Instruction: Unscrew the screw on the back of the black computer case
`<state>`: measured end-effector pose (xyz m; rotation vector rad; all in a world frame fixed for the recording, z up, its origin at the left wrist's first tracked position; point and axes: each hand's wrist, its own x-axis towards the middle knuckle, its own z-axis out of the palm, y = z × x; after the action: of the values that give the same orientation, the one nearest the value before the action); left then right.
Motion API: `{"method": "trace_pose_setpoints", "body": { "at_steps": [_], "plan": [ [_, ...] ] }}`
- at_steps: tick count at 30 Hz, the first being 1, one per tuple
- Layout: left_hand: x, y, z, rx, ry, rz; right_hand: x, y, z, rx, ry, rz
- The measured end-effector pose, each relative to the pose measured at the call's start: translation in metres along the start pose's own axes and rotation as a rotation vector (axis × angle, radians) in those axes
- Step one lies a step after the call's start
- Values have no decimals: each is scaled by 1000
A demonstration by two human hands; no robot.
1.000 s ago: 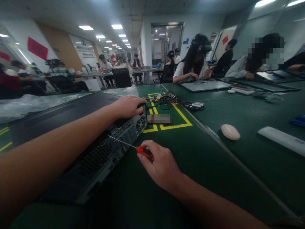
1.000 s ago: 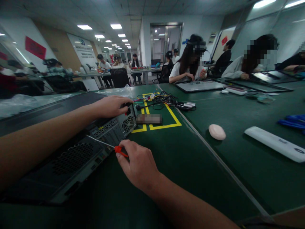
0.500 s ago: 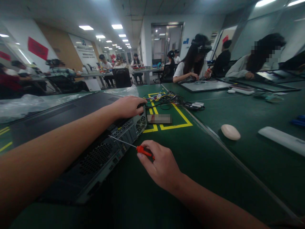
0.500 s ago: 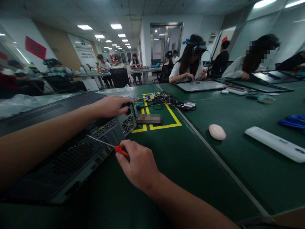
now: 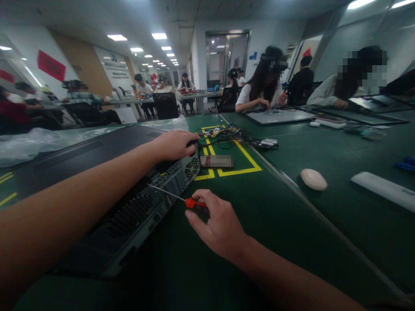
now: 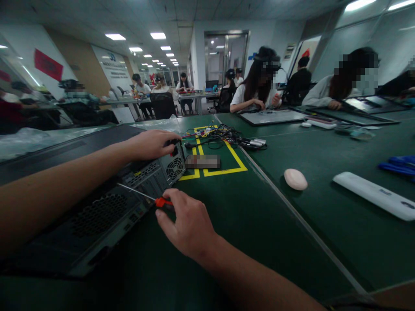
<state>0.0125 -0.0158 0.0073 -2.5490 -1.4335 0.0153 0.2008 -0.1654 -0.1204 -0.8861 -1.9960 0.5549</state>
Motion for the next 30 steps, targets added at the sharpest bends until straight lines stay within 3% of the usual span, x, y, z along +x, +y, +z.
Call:
{"method": "trace_pose_setpoints", "body": {
  "at_steps": [7, 23, 30],
  "plan": [
    [1, -3, 3, -10, 6, 1, 1, 1, 0, 12, -28, 4],
    [5, -7, 12, -96, 60, -10, -3, 2, 2, -65, 42, -25],
    [18, -13, 15, -154, -76, -13, -5, -4, -2, -146, 77, -141]
  ]
}}
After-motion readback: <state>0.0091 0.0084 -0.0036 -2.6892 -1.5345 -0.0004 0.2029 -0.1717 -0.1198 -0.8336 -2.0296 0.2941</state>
